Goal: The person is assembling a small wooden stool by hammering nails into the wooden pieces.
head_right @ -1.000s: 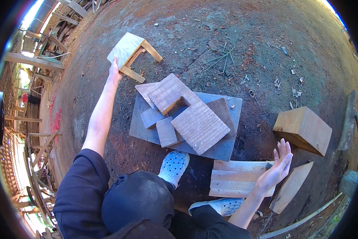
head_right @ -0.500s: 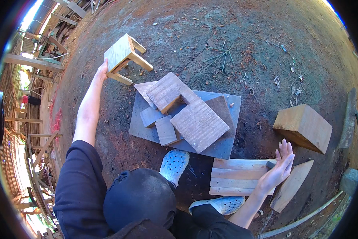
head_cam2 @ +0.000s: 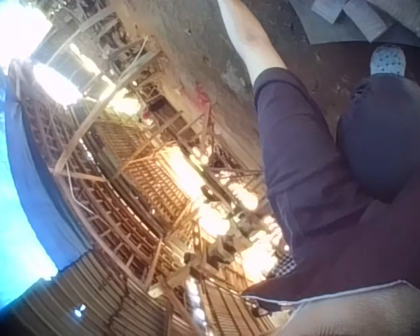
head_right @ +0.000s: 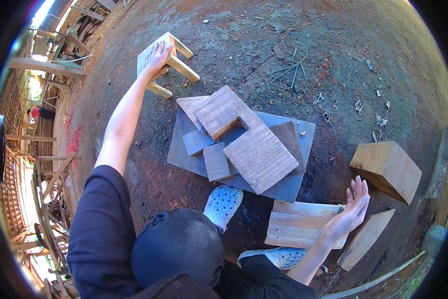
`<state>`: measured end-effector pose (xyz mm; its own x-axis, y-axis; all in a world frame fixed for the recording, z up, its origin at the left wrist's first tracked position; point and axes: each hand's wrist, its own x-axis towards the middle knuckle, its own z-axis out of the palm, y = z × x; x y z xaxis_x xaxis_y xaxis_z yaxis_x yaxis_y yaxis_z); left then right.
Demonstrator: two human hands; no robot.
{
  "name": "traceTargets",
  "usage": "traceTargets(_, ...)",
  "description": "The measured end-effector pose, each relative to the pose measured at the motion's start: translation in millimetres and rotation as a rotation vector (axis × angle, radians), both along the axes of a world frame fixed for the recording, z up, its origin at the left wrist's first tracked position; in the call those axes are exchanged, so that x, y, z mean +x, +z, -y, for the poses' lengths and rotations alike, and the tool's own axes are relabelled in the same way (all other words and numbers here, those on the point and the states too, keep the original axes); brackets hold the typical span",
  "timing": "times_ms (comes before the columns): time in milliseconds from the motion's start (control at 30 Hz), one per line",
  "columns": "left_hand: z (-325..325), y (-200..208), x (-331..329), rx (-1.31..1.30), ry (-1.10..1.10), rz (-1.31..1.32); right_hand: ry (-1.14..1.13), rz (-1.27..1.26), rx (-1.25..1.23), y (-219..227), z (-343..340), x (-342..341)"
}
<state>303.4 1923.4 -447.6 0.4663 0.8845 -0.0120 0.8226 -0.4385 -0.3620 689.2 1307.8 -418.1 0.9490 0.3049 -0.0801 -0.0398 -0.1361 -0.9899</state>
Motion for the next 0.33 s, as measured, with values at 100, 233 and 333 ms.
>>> traceTargets(100,-26.7,18.2,-23.7,-0.093,0.172,0.397,0.025,-0.043,0.068,-3.0,-8.7,-7.1)
traceTargets(233,-4.1,-37.8,37.6,-0.167,0.336,0.521,-0.033,0.012,0.005,-3.9,8.5,3.5)
traceTargets(333,-49.3,-6.2,-28.5,-0.052,0.496,0.46,-0.027,-0.057,0.086,-6.5,17.8,5.8)
